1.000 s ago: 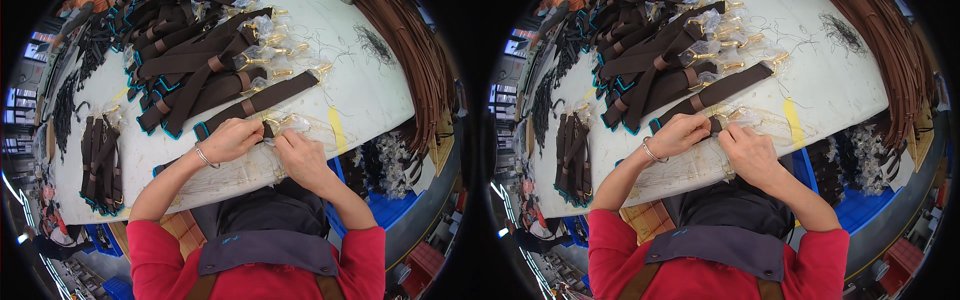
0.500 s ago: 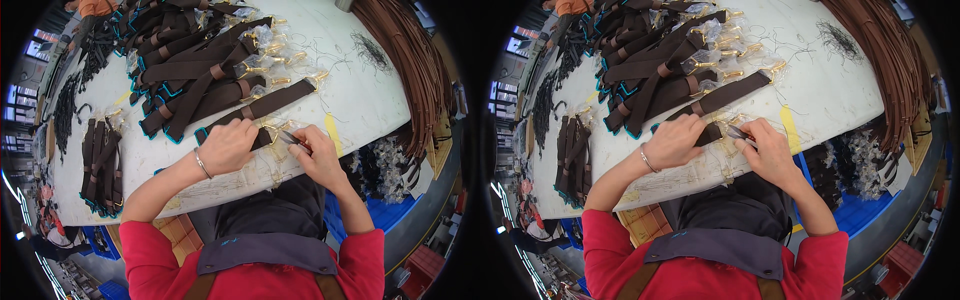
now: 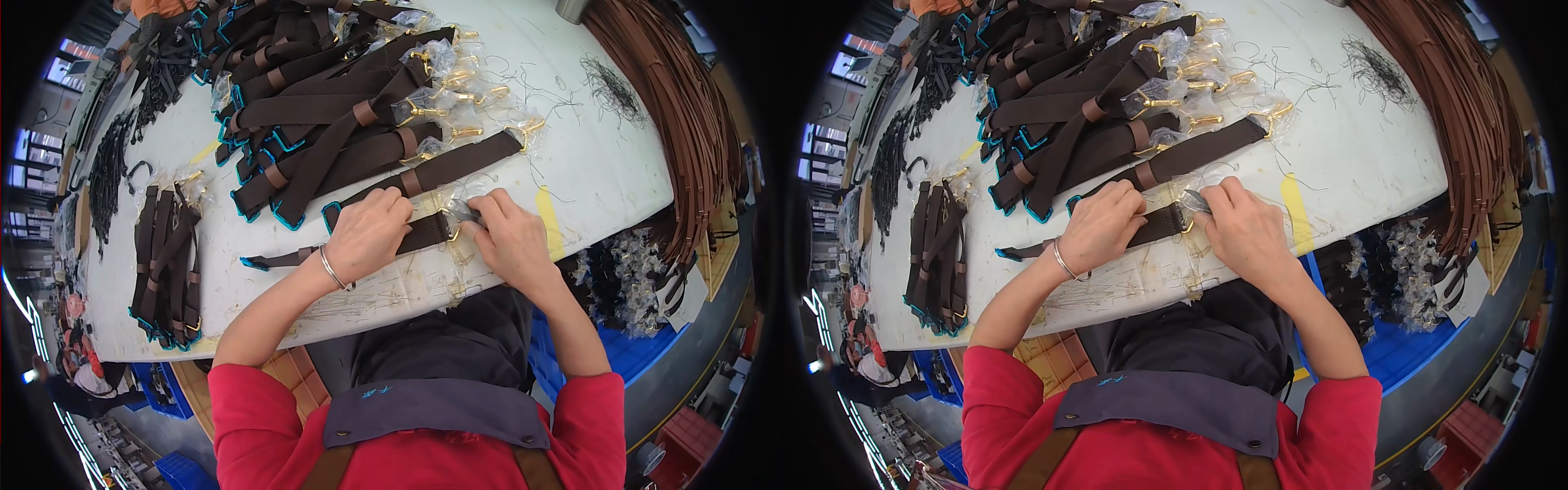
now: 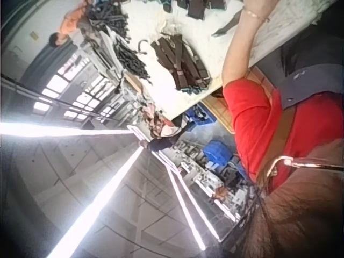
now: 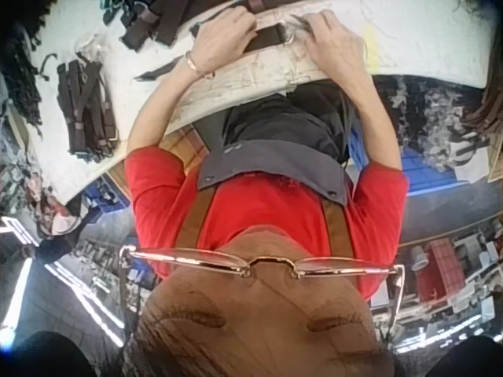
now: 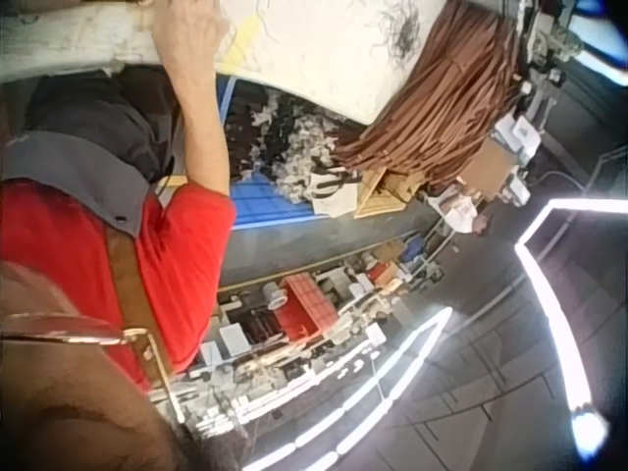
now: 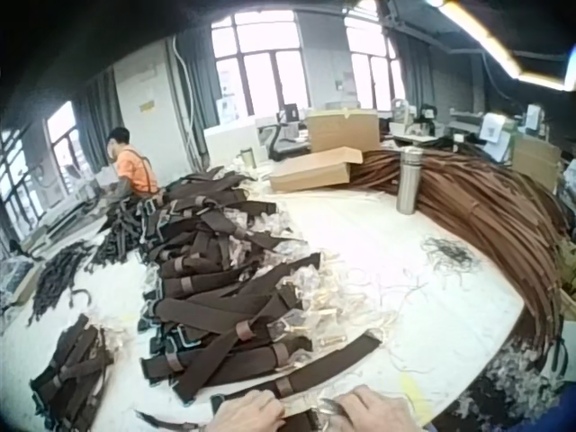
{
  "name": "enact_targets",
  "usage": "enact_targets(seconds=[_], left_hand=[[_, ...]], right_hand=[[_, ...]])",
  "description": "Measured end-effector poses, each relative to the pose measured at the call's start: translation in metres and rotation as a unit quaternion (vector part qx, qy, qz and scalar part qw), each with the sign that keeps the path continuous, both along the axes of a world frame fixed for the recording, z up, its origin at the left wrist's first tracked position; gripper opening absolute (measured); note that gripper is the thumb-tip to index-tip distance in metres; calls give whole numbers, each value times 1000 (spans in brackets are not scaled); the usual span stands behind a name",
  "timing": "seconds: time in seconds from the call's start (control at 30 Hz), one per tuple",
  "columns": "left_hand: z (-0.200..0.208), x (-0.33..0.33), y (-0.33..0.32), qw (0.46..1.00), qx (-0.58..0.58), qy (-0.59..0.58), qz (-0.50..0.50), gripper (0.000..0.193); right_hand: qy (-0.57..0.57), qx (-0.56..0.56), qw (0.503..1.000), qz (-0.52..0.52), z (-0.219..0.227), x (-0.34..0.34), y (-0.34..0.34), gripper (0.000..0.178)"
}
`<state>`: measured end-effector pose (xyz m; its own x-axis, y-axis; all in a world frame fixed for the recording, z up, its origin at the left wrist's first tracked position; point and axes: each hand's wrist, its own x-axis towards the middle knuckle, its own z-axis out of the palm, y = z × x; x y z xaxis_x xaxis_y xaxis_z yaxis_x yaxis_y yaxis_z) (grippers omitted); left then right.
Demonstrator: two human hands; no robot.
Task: The person uses pliers to attach gold-colored metal hooks to the ends of brown fabric straps. They repeatedly pick up a strap, position the hook, and use the pliers to secure it before placing the finished item on a growing pile on the table.
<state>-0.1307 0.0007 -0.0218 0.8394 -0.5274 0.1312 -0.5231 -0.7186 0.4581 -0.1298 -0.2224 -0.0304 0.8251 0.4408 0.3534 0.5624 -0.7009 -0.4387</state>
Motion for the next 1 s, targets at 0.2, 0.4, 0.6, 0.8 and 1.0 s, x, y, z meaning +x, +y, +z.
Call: enact_targets(seconds=[0.2, 0.4, 0.6, 0.8, 1.0], left_hand=[[4, 6, 0, 999, -40, -13, 9, 12], [-9, 6, -23, 991, 106, -83, -10, 12], [-21, 5, -20, 990, 68, -120, 11, 10], [-25, 11, -15, 993, -101, -42, 49, 7], [-23, 7, -16, 990, -125, -21, 69, 7]], right_hand=[[58, 13, 998, 8, 0, 5, -5, 23], [67, 17, 997, 32, 9, 8, -5, 22], [42, -80, 989, 114, 38, 29, 2, 21], [126, -150, 954, 229, 33, 50, 0, 19], [136, -154, 942, 266, 40, 75, 5, 17]])
